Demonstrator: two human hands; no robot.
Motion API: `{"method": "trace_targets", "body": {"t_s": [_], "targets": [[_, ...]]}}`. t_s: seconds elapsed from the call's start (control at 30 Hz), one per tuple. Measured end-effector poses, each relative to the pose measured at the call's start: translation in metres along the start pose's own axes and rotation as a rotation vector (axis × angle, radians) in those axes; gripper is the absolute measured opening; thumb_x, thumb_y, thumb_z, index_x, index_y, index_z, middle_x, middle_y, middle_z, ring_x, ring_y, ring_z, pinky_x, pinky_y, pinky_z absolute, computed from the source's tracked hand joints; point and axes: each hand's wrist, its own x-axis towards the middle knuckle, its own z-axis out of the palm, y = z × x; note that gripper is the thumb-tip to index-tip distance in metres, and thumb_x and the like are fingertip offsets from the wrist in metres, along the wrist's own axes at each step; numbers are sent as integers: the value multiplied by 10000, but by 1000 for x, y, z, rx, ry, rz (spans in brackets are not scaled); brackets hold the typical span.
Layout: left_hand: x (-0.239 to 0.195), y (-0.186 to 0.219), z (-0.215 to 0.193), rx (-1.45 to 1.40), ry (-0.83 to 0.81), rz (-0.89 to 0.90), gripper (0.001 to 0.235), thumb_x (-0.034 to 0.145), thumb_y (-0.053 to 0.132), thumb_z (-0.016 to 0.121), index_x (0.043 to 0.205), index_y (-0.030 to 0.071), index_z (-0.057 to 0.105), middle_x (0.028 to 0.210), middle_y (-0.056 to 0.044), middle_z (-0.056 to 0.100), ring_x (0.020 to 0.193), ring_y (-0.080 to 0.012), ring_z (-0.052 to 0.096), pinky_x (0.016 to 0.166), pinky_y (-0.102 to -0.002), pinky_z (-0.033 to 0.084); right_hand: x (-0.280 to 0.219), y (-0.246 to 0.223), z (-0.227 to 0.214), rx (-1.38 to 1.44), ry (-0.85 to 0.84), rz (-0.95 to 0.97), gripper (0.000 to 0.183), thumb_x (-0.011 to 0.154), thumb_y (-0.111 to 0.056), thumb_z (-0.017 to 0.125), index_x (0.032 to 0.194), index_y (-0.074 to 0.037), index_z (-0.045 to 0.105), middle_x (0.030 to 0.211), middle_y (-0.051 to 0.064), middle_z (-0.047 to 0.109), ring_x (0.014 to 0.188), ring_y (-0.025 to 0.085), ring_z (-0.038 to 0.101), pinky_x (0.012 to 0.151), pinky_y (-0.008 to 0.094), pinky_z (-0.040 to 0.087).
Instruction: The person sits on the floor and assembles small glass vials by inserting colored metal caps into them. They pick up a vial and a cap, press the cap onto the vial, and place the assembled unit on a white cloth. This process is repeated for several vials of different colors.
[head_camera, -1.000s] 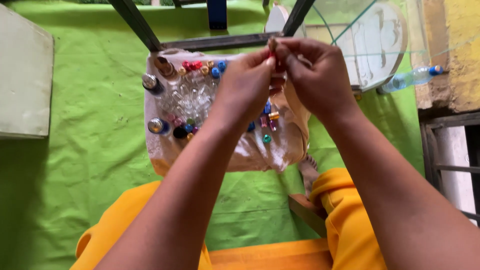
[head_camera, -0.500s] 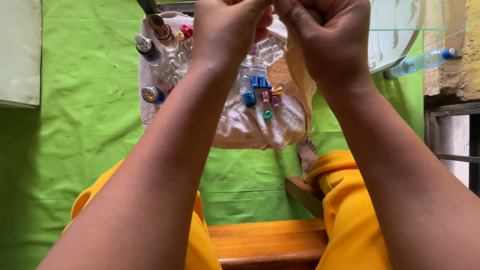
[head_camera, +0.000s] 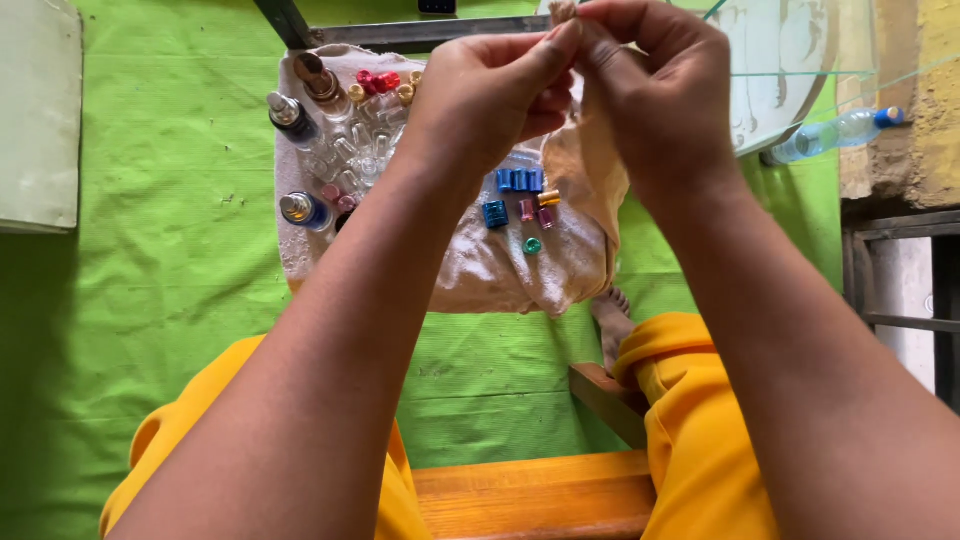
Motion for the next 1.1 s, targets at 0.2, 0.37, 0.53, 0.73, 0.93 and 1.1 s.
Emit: {"method": "trace_targets", "body": {"t_s": [0.2,0.37,0.53,0.73,0.93,1.1], "targets": [[1,-11,-1,100,-41,107,276,831,309,748,926,55,794,701,-32,693,622,-75,619,609,-218,573,1,-3,0,-53,-1,37,26,957,-100,756,980,-93,747,972,35,788,883,65,737,803,167,621],[-12,-5,9,156,105,246,256,860,230,750,1014,28,789,823,-61,793,682,-68,682,633,-194,604,2,-2,-6,8,-110,41,92,956,-31,726,1038,-72,711,1055,79,766,924,99,712,824,206,633],[-14,-7,8,155,105,283,320,888,258,721,1084,10,769,785,-29,746,658,-56,642,624,-191,591,-2,-12,1,-50,-100,-18,81,961,-75,712,1042,-72,715,1058,90,771,998,126,739,883,227,647],[-24,-13,22,90,253,103,474,898,522,539,680,108,614,613,-39,616,540,-120,563,519,-249,473,-6,-9,5,-61,-99,76,66,979,-101,701,1015,-52,725,914,53,746,758,84,667,674,223,604],[-30,-22,32,36,334,-63,566,1021,511,393,879,16,627,731,-100,605,658,-173,619,630,-295,605,-12,2,10,-275,-27,91,98,978,-112,698,1032,-59,760,758,63,681,649,97,692,627,309,591],[-21,-31,23,69,410,-40,528,1064,484,336,902,62,610,724,-53,576,687,-160,604,633,-294,591,-17,-11,23,-392,-59,6,88,950,-132,743,1013,-83,780,675,42,669,602,71,682,619,270,581]]}}
